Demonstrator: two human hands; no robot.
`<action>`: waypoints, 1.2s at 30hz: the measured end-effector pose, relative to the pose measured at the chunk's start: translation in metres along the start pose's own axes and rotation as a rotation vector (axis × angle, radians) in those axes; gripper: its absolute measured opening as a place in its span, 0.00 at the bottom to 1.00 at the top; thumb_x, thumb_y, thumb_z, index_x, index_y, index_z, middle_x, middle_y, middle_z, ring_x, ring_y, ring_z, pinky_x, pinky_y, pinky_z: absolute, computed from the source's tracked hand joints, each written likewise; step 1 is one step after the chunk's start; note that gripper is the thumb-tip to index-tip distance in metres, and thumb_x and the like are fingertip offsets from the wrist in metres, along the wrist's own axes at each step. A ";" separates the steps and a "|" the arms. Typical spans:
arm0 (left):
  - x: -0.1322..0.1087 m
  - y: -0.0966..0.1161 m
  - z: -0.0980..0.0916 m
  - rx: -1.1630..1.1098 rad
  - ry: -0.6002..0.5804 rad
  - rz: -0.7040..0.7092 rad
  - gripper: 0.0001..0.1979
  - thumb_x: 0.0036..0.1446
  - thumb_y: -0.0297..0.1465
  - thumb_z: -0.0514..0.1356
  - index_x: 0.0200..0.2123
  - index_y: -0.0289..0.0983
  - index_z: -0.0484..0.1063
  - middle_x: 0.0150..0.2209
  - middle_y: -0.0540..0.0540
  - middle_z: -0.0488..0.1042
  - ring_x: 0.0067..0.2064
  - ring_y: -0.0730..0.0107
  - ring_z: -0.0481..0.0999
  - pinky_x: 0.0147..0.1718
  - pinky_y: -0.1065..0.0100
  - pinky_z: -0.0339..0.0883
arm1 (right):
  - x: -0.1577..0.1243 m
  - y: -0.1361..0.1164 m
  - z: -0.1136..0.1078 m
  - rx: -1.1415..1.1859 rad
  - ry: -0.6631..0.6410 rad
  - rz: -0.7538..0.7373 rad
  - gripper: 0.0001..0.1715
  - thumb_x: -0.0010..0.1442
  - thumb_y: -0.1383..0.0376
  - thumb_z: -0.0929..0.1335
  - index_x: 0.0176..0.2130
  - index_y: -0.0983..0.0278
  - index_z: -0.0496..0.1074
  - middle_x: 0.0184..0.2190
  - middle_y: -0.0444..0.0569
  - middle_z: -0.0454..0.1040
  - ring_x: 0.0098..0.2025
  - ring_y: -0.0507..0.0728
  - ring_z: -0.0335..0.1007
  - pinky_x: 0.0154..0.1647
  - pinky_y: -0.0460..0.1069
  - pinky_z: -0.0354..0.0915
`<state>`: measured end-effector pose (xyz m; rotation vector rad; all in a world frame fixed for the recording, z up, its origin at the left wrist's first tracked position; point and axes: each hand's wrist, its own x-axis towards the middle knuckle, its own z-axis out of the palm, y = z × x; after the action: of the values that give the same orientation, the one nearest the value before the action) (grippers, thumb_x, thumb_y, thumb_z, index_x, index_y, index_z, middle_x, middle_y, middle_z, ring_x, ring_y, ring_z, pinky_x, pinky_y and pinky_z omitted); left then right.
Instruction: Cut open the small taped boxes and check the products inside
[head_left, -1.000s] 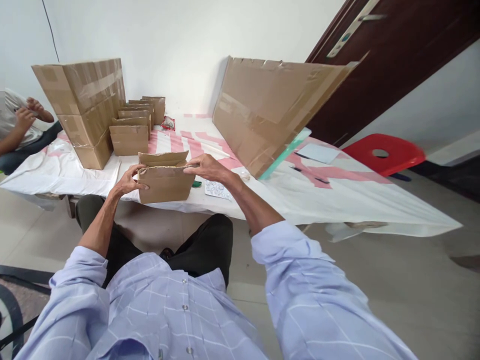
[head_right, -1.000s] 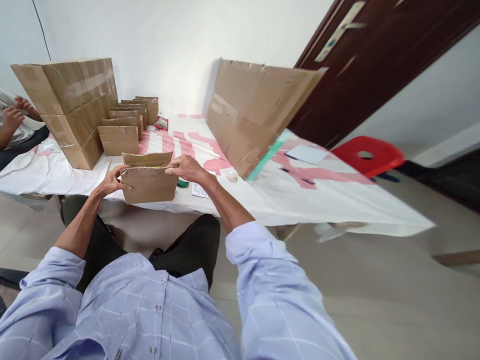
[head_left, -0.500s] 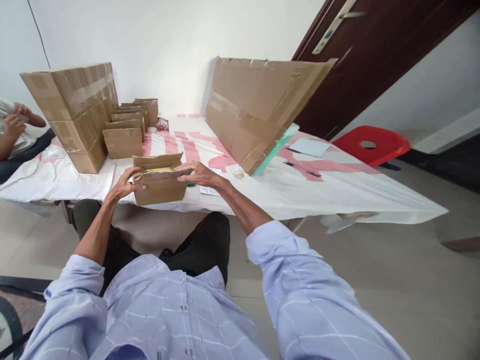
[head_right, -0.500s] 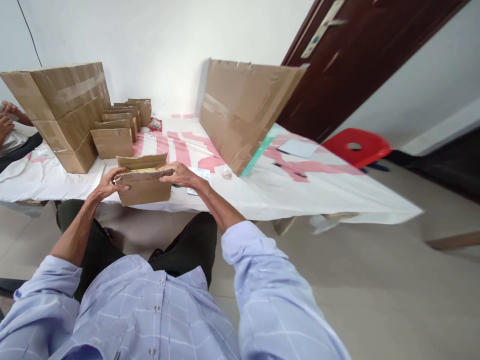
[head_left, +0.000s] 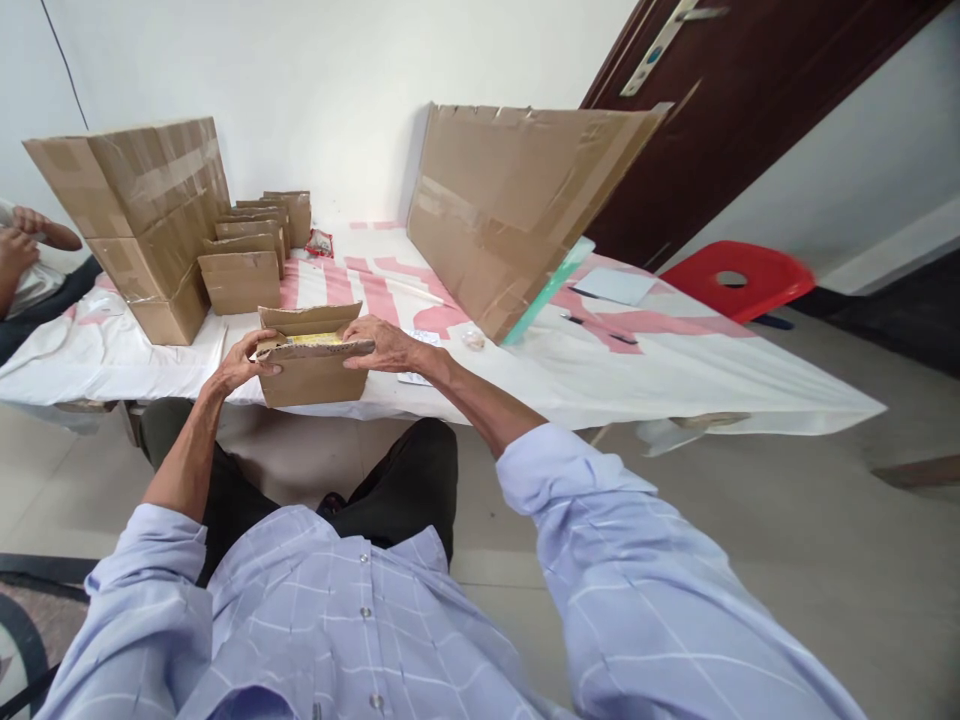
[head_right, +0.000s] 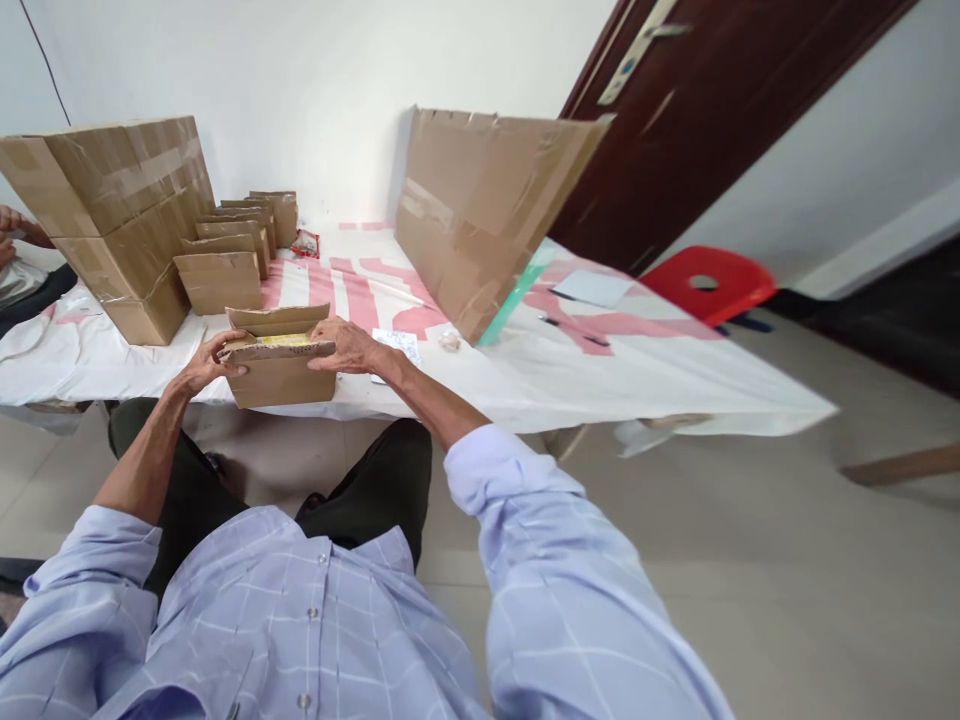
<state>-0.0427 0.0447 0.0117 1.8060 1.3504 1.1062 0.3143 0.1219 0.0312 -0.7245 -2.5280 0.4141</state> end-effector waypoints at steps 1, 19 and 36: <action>0.000 0.000 0.000 -0.004 0.001 -0.002 0.37 0.41 0.39 0.78 0.58 0.44 0.80 0.65 0.41 0.76 0.66 0.42 0.73 0.67 0.44 0.69 | -0.001 -0.003 0.000 -0.018 0.009 -0.010 0.24 0.61 0.55 0.76 0.53 0.63 0.82 0.57 0.58 0.81 0.60 0.65 0.75 0.65 0.58 0.69; -0.004 0.000 0.007 -0.150 -0.017 0.012 0.43 0.44 0.43 0.79 0.63 0.38 0.78 0.65 0.37 0.76 0.67 0.38 0.74 0.61 0.47 0.75 | -0.033 0.005 0.006 -0.299 0.363 0.112 0.11 0.66 0.57 0.75 0.32 0.59 0.79 0.40 0.53 0.81 0.52 0.68 0.70 0.57 0.63 0.63; 0.001 -0.017 0.006 -0.119 0.015 0.045 0.41 0.45 0.44 0.79 0.62 0.42 0.79 0.68 0.38 0.74 0.65 0.42 0.76 0.64 0.46 0.73 | -0.039 0.005 0.032 -0.051 0.426 0.081 0.09 0.70 0.55 0.71 0.42 0.57 0.76 0.49 0.56 0.79 0.53 0.66 0.74 0.57 0.61 0.72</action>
<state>-0.0449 0.0503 -0.0051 1.7523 1.2312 1.1998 0.3290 0.0996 -0.0119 -0.8369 -2.1203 0.1950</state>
